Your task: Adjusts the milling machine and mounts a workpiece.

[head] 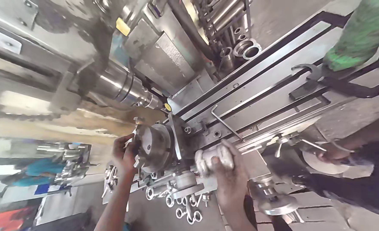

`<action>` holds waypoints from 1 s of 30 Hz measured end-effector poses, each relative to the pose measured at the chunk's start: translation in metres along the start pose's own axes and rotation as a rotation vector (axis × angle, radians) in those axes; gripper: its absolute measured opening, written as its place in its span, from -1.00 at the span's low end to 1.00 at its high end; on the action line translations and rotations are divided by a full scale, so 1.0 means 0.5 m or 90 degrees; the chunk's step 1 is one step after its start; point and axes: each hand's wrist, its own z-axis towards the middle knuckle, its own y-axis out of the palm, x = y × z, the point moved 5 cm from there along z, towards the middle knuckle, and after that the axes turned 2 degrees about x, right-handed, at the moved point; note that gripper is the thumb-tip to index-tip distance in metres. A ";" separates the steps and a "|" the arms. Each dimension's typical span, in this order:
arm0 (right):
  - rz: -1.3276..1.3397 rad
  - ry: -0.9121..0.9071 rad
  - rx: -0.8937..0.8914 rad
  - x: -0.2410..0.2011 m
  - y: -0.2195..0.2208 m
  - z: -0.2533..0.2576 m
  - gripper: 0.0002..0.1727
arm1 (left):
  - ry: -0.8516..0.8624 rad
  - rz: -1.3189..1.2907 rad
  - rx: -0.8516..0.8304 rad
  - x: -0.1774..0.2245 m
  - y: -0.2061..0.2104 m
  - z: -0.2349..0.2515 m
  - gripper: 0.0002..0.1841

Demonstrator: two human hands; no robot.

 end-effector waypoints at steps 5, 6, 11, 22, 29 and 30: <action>0.013 0.020 -0.176 -0.009 0.011 -0.112 -0.48 | -0.002 0.028 0.006 -0.008 -0.003 -0.001 -0.66; 0.015 0.034 -0.209 -0.010 0.011 -0.130 -0.48 | 0.003 0.027 0.003 -0.008 -0.003 -0.001 -0.66; -0.060 0.106 -0.282 -0.014 -0.013 -0.175 -0.46 | -0.008 0.020 0.004 -0.003 -0.003 -0.005 -0.66; -0.078 0.095 -0.280 -0.004 -0.043 -0.183 -0.46 | -0.065 0.012 0.011 0.000 0.000 -0.005 -0.69; -0.151 0.160 -0.346 0.002 -0.046 -0.203 -0.46 | -0.050 0.034 0.004 -0.002 0.000 -0.003 -0.67; -0.159 0.167 -0.352 0.001 -0.048 -0.206 -0.46 | -0.052 0.031 0.004 -0.001 0.000 -0.004 -0.67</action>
